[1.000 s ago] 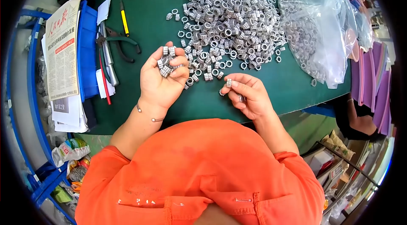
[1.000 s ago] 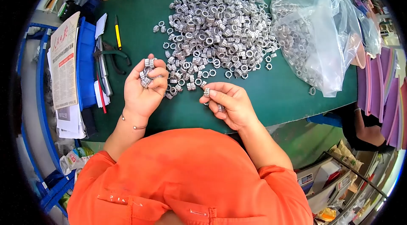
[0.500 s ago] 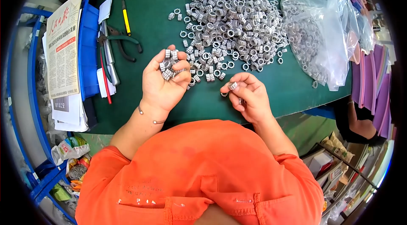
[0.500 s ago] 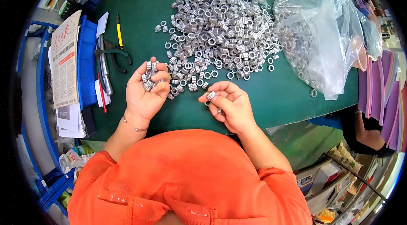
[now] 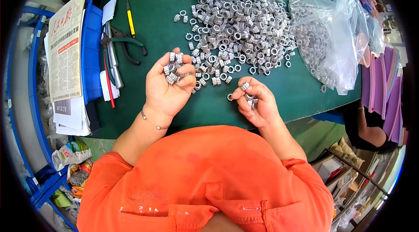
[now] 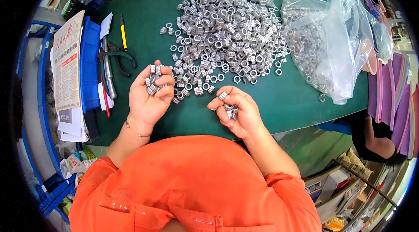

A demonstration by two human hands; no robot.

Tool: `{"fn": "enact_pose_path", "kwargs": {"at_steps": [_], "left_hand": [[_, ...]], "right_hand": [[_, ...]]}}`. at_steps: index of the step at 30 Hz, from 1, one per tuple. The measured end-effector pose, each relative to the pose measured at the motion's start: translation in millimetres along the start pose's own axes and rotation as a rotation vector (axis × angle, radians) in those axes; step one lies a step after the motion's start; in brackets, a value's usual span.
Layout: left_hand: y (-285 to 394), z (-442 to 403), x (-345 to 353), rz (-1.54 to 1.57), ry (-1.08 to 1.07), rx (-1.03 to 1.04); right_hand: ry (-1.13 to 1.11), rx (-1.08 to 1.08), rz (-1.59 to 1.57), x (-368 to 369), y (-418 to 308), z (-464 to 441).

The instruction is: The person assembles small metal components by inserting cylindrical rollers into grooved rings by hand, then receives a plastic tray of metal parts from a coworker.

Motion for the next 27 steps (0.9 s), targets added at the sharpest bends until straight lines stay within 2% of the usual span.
{"fn": "enact_pose_path", "kwargs": {"at_steps": [4, 6, 8, 10, 13, 18, 20, 22, 27], "left_hand": [[0.5, 1.8, 1.8, -0.009, -0.029, 0.015], [0.3, 1.9, 0.5, -0.01, 0.002, 0.007], [0.1, 1.3, 0.2, -0.02, 0.01, 0.01], [-3.0, 0.9, -3.3, -0.079, 0.019, -0.023], [-7.5, 3.4, -6.5, -0.141, 0.081, -0.036], [-10.3, 8.0, -4.8, -0.345, 0.204, -0.006], [-14.1, 7.0, -3.3, -0.526, 0.016, -0.055], [-20.9, 10.1, -2.5, -0.664, 0.059, -0.059], [-33.5, 12.0, -2.8, -0.827, 0.063, -0.15]], "right_hand": [[0.001, -0.05, 0.114, 6.5, -0.9, -0.9], [0.131, -0.208, 0.446, 4.5, -6.9, 0.6], [0.107, -0.207, 0.45, 5.9, -6.6, 2.7], [0.166, -0.307, 0.724, 7.4, -10.9, 6.1], [0.134, -0.428, 0.849, 19.4, -13.1, 8.0], [0.066, -0.533, 0.913, 26.4, -10.5, 8.8], [0.046, -0.585, 0.972, 28.2, -10.9, 10.2], [0.137, -0.497, 0.963, 21.6, -9.0, 9.9], [0.128, -0.522, 0.967, 28.2, -7.7, 10.6]]}}
Point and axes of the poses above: each hand's wrist, its own z-axis away from the middle knuckle, its own x-axis out of the palm, y = z × x, the point moved 6 cm from there along -z, towards the middle knuckle, and after that the axes turned 9 degrees about -z, right-handed, at the moved point
